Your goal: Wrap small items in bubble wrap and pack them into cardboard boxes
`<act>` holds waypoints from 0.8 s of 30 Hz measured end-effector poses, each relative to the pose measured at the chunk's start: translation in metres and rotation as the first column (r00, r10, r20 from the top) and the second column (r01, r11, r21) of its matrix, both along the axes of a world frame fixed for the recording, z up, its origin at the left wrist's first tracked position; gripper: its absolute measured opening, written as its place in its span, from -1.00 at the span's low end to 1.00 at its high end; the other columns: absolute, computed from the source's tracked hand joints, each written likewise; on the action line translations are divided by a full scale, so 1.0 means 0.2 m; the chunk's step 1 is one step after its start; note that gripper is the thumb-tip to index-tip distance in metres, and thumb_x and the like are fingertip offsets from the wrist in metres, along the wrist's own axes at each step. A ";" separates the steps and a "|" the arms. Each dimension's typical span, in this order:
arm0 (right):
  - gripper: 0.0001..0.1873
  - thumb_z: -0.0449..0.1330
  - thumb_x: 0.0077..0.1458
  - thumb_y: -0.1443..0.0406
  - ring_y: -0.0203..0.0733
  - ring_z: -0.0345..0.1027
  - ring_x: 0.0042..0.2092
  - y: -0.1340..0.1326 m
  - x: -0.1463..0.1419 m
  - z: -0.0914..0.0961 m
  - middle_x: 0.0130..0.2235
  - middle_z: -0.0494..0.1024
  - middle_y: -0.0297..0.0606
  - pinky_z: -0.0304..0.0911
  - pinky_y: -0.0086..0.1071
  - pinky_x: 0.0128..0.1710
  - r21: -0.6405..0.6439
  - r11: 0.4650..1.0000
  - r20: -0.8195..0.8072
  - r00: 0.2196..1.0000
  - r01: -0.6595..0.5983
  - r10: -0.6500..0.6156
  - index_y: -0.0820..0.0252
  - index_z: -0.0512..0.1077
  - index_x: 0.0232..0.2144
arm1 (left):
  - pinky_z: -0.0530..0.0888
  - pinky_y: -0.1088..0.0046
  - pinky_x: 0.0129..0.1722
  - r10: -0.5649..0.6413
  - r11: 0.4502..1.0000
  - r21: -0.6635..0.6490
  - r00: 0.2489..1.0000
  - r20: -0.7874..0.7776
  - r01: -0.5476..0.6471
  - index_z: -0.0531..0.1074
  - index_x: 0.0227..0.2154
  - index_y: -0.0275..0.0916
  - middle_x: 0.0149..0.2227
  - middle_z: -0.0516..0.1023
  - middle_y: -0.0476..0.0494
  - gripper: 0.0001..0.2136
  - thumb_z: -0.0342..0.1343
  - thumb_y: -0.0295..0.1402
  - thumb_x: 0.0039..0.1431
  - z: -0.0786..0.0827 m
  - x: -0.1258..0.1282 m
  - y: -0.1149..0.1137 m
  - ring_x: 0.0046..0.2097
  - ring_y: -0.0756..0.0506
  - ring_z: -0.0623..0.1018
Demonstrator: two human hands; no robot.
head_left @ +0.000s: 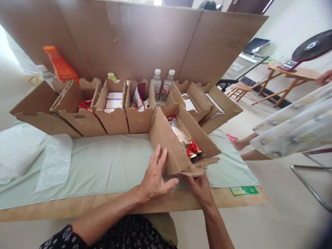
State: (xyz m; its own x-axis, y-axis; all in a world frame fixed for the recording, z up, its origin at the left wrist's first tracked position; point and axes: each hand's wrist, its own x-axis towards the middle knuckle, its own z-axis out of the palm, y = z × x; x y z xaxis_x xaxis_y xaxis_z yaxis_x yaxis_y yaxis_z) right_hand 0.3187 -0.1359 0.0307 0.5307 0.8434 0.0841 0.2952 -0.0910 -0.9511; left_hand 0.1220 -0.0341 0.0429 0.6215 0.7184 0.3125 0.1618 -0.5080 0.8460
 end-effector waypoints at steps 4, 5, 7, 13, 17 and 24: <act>-0.46 0.41 0.02 -0.10 0.19 0.54 0.08 -0.04 0.04 -0.04 -0.07 0.65 -0.01 0.42 0.14 0.16 0.028 0.995 0.061 0.994 0.091 -0.092 0.15 0.52 -0.13 | 0.14 -0.31 0.45 -0.018 0.997 0.075 1.000 -0.012 0.019 -0.18 0.54 -0.02 0.58 -0.16 -0.40 -0.04 0.29 -0.10 0.24 -0.04 0.06 -0.03 0.56 -0.49 -0.04; -0.47 0.40 0.03 -0.09 0.19 0.54 0.08 -0.04 0.04 -0.05 -0.08 0.65 -0.01 0.43 0.13 0.16 0.030 0.995 0.058 0.993 0.100 -0.102 0.15 0.52 -0.13 | 0.14 -0.31 0.45 -0.020 0.997 0.077 1.000 -0.010 0.021 -0.17 0.54 -0.03 0.57 -0.15 -0.40 -0.05 0.28 -0.10 0.25 -0.05 0.07 -0.02 0.56 -0.48 -0.04; -0.48 0.40 0.07 -0.05 0.14 0.58 0.02 -0.01 0.01 -0.04 -0.07 0.66 -0.02 0.50 0.07 0.07 0.012 0.997 0.026 0.996 0.080 -0.080 0.14 0.49 -0.06 | 0.15 -0.29 0.45 -0.008 0.999 0.050 1.000 0.009 0.008 -0.14 0.53 -0.06 0.57 -0.12 -0.40 -0.09 0.26 -0.10 0.27 -0.06 0.07 0.01 0.56 -0.47 -0.02; -0.06 0.32 0.21 0.02 0.07 0.50 0.19 0.22 -0.12 0.02 0.32 0.39 0.07 0.49 0.04 0.15 0.103 0.995 0.092 0.996 -0.007 -0.002 0.02 0.01 0.47 | 0.26 -0.16 0.43 0.170 0.972 -0.183 0.980 0.106 -0.149 0.06 0.47 -0.03 0.52 0.09 -0.30 -0.34 0.11 -0.22 0.38 -0.01 0.08 0.25 0.52 -0.35 0.16; -0.17 0.23 0.31 0.11 0.10 0.30 0.38 0.28 -0.15 0.07 0.50 0.08 0.02 0.38 0.09 0.29 0.136 0.983 0.173 0.980 -0.124 0.100 -0.05 0.01 0.50 | 0.41 -0.13 0.31 0.321 0.931 -0.214 0.942 0.099 -0.295 0.07 0.45 -0.08 0.46 0.15 -0.38 -0.35 0.12 -0.22 0.36 0.02 0.08 0.32 0.44 -0.35 0.28; -0.39 0.22 0.25 0.16 0.10 0.26 0.39 0.46 -0.06 0.12 0.37 0.37 -0.05 0.35 0.09 0.31 -0.034 0.954 0.298 0.908 -0.298 0.294 0.01 0.36 0.32 | 0.57 0.01 0.12 0.279 0.939 -0.237 0.955 0.102 -0.249 0.11 0.40 -0.17 0.26 0.34 -0.40 -0.35 0.14 -0.21 0.31 0.02 0.13 0.35 0.21 -0.28 0.48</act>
State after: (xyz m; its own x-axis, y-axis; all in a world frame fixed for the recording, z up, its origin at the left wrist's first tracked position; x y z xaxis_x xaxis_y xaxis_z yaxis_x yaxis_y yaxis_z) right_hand 0.3060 -0.0435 0.0550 0.2061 0.9557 0.2100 0.5750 0.0553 -0.8163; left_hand 0.1479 0.0367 0.0475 0.3641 0.9108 0.1946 0.1441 -0.2615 0.9544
